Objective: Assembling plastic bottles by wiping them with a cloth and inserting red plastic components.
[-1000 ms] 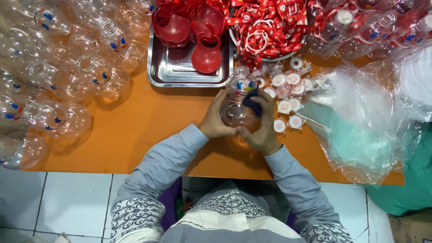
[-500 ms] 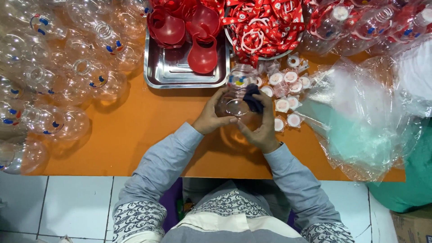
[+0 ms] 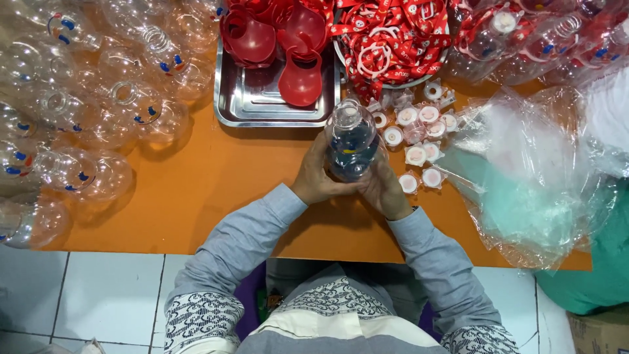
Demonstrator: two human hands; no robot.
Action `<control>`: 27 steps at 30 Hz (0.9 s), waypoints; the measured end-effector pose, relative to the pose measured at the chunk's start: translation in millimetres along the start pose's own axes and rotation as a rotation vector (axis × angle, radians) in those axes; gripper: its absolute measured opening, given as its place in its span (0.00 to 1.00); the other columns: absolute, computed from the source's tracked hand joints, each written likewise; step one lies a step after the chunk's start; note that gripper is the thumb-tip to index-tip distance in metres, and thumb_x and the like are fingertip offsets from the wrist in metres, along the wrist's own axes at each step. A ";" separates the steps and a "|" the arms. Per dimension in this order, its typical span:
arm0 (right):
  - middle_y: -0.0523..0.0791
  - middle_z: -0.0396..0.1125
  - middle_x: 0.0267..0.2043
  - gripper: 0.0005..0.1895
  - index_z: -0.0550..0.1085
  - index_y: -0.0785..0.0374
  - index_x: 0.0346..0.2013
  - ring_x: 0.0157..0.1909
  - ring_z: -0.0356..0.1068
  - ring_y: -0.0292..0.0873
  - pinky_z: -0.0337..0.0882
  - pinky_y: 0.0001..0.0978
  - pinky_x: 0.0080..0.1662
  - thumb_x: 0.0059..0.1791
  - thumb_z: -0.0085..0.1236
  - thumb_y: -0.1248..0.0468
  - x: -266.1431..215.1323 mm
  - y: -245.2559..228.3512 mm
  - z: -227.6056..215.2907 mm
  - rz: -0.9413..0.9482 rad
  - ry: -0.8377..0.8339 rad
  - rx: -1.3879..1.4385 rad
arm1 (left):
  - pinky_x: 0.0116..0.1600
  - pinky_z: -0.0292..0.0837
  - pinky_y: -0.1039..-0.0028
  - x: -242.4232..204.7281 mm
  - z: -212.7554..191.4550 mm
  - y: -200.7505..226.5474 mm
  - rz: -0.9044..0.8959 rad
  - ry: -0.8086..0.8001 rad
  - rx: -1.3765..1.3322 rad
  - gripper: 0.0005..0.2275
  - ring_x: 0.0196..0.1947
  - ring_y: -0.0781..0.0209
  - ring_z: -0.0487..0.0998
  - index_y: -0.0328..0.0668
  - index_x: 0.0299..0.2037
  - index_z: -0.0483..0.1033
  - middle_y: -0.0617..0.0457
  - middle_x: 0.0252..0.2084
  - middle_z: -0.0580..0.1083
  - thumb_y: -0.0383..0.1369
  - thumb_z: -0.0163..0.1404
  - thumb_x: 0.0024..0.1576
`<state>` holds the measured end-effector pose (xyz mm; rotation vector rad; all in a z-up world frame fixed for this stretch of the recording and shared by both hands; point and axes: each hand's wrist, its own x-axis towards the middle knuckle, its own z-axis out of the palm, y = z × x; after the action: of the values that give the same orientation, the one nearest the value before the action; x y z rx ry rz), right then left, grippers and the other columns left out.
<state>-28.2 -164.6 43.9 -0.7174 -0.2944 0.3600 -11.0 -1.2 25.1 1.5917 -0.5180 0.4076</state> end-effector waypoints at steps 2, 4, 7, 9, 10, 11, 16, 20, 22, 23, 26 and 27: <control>0.48 0.70 0.59 0.30 0.64 0.59 0.67 0.55 0.74 0.41 0.76 0.24 0.46 0.55 0.47 0.46 5.2 -9.5 13.3 0.026 0.027 0.016 | 0.66 0.66 0.54 4.0 0.6 2.6 0.044 0.054 0.077 0.47 0.60 0.41 0.72 0.40 0.65 0.64 0.39 0.59 0.68 0.47 0.75 0.35; 0.45 0.71 0.58 0.26 0.68 0.58 0.64 0.53 0.74 0.36 0.73 0.14 0.43 0.57 0.44 0.47 8.2 -14.0 14.1 0.051 0.055 0.031 | 0.65 0.67 0.54 9.8 0.4 6.5 0.087 0.107 0.154 0.45 0.59 0.39 0.72 0.39 0.62 0.66 0.37 0.59 0.68 0.48 0.74 0.35; 0.50 0.73 0.56 0.24 0.73 0.60 0.58 0.49 0.77 0.44 0.79 0.27 0.43 0.57 0.43 0.47 8.7 -14.1 7.9 0.110 0.119 -0.001 | 0.65 0.68 0.56 15.8 -1.0 9.6 0.114 0.111 0.160 0.45 0.59 0.41 0.73 0.38 0.65 0.64 0.39 0.58 0.69 0.46 0.74 0.37; 0.51 0.74 0.55 0.24 0.73 0.63 0.56 0.51 0.77 0.46 0.80 0.36 0.51 0.57 0.45 0.48 11.2 -19.1 19.0 0.114 0.235 -0.091 | 0.66 0.68 0.57 16.2 -1.0 6.0 0.141 0.143 0.191 0.46 0.60 0.43 0.73 0.39 0.65 0.65 0.40 0.59 0.69 0.46 0.75 0.36; 0.51 0.74 0.55 0.24 0.73 0.63 0.56 0.51 0.77 0.46 0.80 0.36 0.51 0.57 0.45 0.48 12.8 -19.7 20.7 0.119 0.224 -0.091 | 0.66 0.68 0.57 18.0 -2.4 5.4 0.143 0.152 0.199 0.46 0.60 0.43 0.73 0.39 0.65 0.65 0.40 0.59 0.69 0.46 0.75 0.36; 0.51 0.75 0.48 0.20 0.74 0.64 0.49 0.47 0.78 0.46 0.81 0.37 0.49 0.56 0.49 0.50 12.9 -19.8 22.2 0.087 0.295 -0.149 | 0.66 0.68 0.56 18.0 -3.2 5.2 0.134 0.138 0.169 0.45 0.60 0.42 0.73 0.40 0.65 0.65 0.40 0.60 0.68 0.44 0.74 0.37; 0.48 0.73 0.32 0.16 0.74 0.68 0.33 0.35 0.77 0.42 0.81 0.31 0.41 0.56 0.58 0.57 4.9 1.9 -25.8 -0.075 0.474 -0.399 | 0.66 0.68 0.55 14.2 -8.2 2.1 0.128 0.144 0.162 0.42 0.61 0.43 0.72 0.43 0.64 0.65 0.41 0.61 0.67 0.45 0.73 0.40; 0.44 0.69 0.22 0.14 0.77 0.64 0.34 0.26 0.71 0.33 0.74 0.22 0.28 0.54 0.64 0.55 2.5 -7.7 -15.9 -0.180 0.434 -0.923 | 0.66 0.68 0.51 6.5 -12.0 -14.7 0.132 0.159 0.226 0.42 0.61 0.38 0.71 0.44 0.64 0.65 0.40 0.62 0.62 0.42 0.73 0.38; 0.44 0.70 0.22 0.13 0.78 0.63 0.34 0.26 0.71 0.33 0.73 0.21 0.27 0.53 0.66 0.56 2.7 -10.5 5.0 -0.222 0.421 -1.019 | 0.65 0.68 0.51 -0.1 -14.8 -18.0 0.136 0.159 0.242 0.42 0.60 0.37 0.71 0.44 0.64 0.65 0.41 0.62 0.61 0.40 0.73 0.37; 0.43 0.70 0.23 0.11 0.77 0.63 0.34 0.28 0.70 0.33 0.72 0.22 0.30 0.54 0.65 0.59 3.8 -9.6 10.5 -0.235 0.409 -1.013 | 0.64 0.69 0.51 -2.8 -17.0 -19.2 0.129 0.160 0.297 0.42 0.60 0.36 0.71 0.44 0.65 0.65 0.39 0.61 0.61 0.42 0.72 0.38; 0.41 0.67 0.24 0.09 0.75 0.62 0.33 0.29 0.67 0.31 0.70 0.22 0.31 0.54 0.64 0.61 2.6 1.7 6.8 -0.206 0.384 -1.032 | 0.63 0.71 0.51 -14.4 -26.6 -13.9 0.128 0.178 0.449 0.42 0.58 0.33 0.72 0.40 0.65 0.64 0.35 0.59 0.63 0.45 0.70 0.40; 0.40 0.66 0.22 0.10 0.75 0.61 0.32 0.28 0.65 0.31 0.69 0.21 0.30 0.54 0.65 0.61 0.6 7.7 2.5 -0.163 0.382 -1.058 | 0.62 0.71 0.50 -20.5 -30.4 -10.4 0.129 0.186 0.539 0.42 0.57 0.31 0.72 0.38 0.65 0.63 0.33 0.58 0.64 0.46 0.69 0.41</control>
<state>-30.3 -157.5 40.6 -1.7613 -0.1596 -0.1315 -20.9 31.3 7.9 2.0144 -0.3853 0.8370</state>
